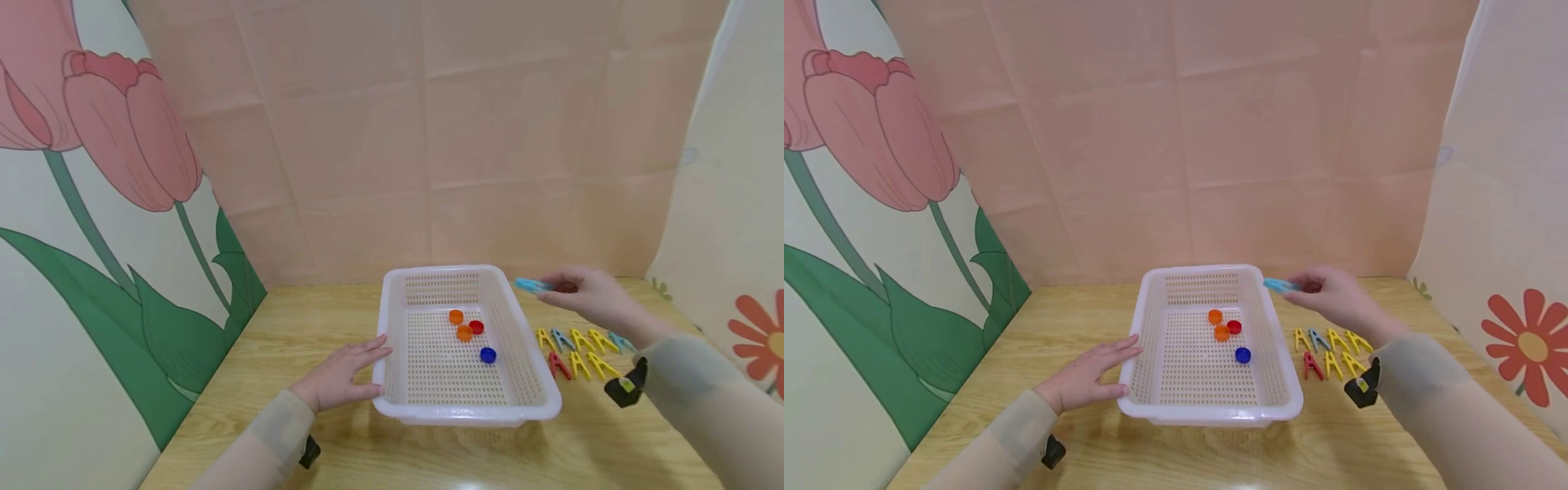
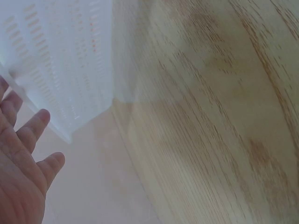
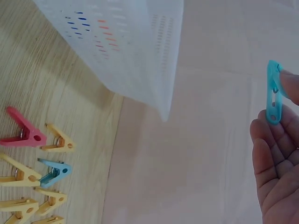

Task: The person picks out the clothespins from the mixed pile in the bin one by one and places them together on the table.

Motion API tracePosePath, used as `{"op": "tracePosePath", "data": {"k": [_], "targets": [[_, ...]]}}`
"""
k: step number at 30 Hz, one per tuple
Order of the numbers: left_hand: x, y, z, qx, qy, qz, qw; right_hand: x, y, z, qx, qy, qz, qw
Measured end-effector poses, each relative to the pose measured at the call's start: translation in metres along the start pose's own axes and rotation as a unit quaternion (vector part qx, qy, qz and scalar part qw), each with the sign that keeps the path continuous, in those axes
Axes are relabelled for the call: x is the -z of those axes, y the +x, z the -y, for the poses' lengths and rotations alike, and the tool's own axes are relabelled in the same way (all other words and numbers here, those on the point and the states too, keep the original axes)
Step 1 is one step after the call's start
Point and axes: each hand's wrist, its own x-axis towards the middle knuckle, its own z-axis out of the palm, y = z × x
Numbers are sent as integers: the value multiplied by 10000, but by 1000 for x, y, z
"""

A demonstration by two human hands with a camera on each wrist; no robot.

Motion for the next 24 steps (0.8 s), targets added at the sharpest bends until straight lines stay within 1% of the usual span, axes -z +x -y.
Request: {"op": "tracePosePath", "data": {"k": [9,18,24], "targets": [[0,-1,0,-13,-22,23,10000,6,-9,-21,-199,-132,-43,9997],[-1,1,0,58,-38,41,10000,10,-22,-51,-360,-339,-161,9986],[-2,3,1,37,-26,23,10000,8,-28,-72,-487,-304,-260,9980]]}}
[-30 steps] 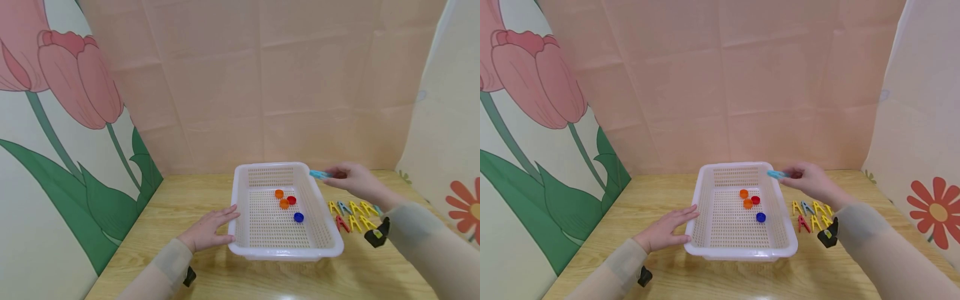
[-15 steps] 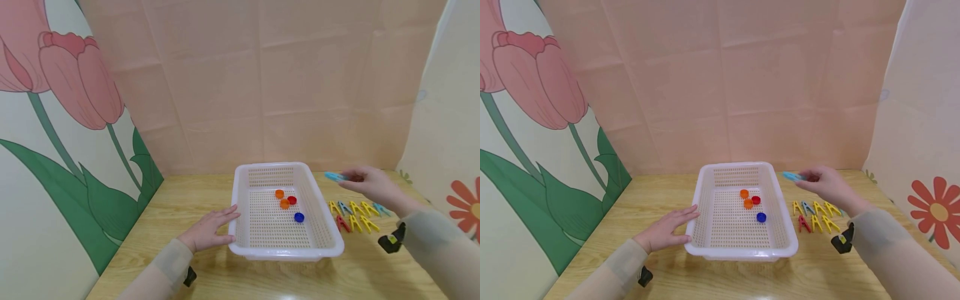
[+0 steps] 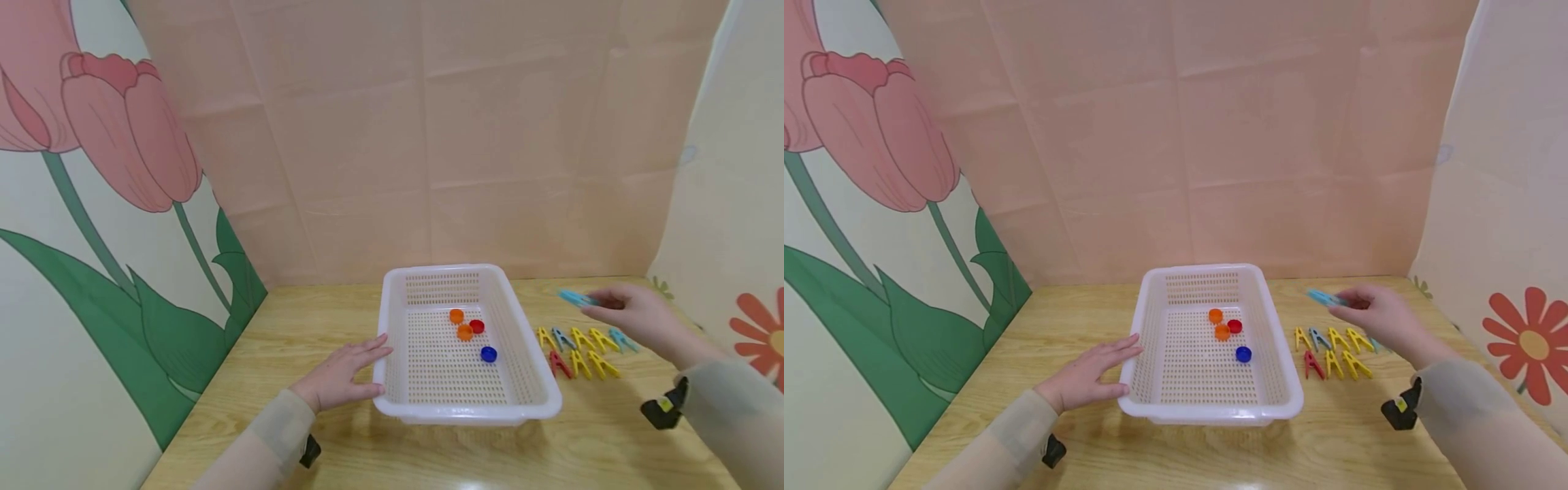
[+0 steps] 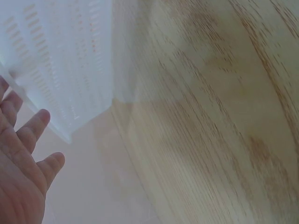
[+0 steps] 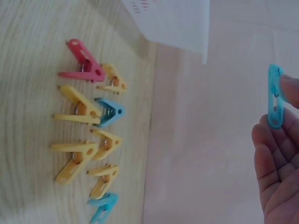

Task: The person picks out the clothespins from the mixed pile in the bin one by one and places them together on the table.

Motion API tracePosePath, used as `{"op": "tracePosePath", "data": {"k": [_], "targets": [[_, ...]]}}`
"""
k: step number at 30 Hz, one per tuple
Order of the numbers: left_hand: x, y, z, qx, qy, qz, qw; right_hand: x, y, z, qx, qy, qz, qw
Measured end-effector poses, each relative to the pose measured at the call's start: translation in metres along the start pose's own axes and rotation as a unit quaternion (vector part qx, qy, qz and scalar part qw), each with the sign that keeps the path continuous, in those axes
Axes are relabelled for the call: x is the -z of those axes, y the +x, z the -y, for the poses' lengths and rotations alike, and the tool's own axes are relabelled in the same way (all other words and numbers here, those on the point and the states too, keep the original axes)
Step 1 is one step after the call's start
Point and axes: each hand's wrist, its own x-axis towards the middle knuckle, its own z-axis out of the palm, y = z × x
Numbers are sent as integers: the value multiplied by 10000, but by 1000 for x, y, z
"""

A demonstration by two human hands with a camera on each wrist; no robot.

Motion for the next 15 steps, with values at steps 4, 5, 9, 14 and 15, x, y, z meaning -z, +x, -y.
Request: {"op": "tracePosePath", "data": {"k": [4,5,9,14,15], "targets": [[0,-1,0,5,-8,13,10000,-2,-2,-12,-129,52,82,9999],[1,-1,-1,30,-10,27,10000,-2,-3,-15,-141,46,103,9998],[2,-2,-2,86,24,58,9999,-2,-7,-26,-243,3,99,9997],[2,-1,-2,77,76,61,9999,-6,-12,-41,-433,42,133,9990],[2,-1,-2,82,68,73,9999,-6,-13,-44,-476,49,157,9987]]}}
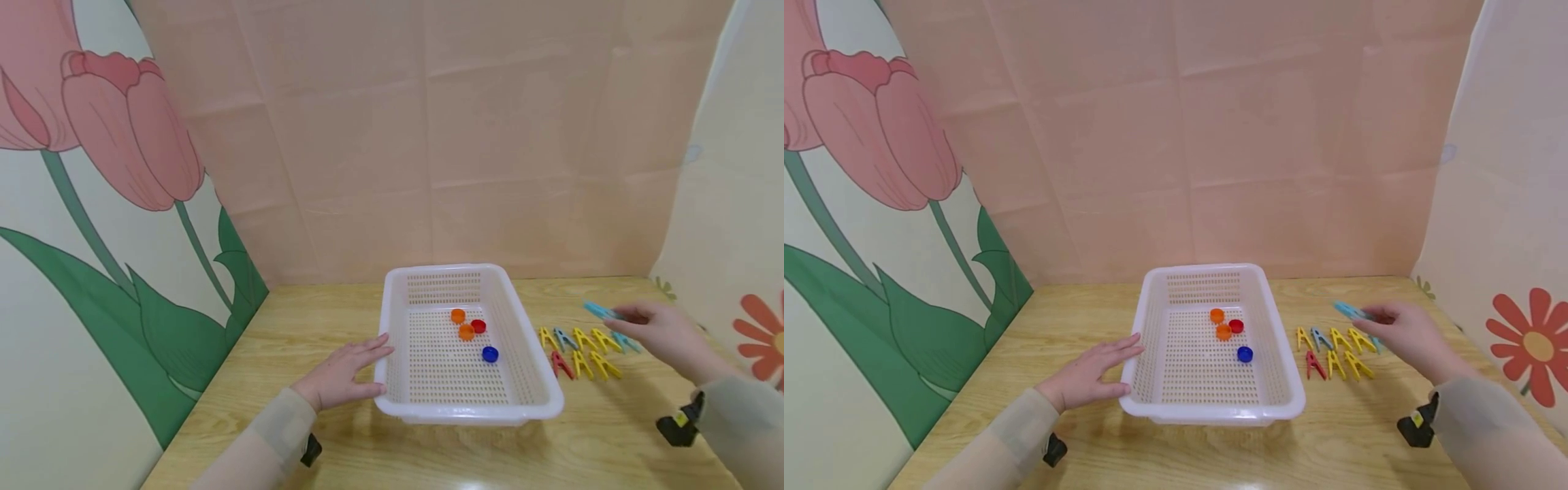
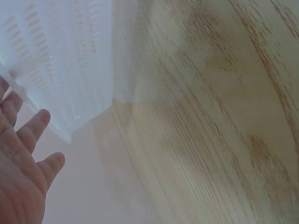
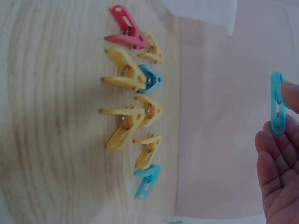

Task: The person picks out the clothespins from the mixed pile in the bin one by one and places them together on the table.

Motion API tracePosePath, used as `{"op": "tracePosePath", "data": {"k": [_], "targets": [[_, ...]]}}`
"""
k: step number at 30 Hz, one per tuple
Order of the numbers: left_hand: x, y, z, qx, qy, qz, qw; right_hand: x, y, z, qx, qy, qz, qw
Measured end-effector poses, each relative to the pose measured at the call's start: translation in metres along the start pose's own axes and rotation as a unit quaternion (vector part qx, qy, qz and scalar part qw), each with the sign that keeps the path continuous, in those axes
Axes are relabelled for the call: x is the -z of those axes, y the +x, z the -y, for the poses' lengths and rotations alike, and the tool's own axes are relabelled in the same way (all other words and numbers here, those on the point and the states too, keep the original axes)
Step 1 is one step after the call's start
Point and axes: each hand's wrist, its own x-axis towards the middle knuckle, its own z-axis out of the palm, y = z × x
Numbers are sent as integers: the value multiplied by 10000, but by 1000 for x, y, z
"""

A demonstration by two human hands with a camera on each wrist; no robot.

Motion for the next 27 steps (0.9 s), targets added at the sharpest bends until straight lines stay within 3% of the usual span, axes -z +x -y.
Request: {"op": "tracePosePath", "data": {"k": [18,27], "targets": [[1,0,-2,13,-55,64,10000,-11,-9,-40,-681,-37,259,9973],[1,0,-1,52,-49,49,10000,-14,-11,-48,-996,-109,91,9949]]}}
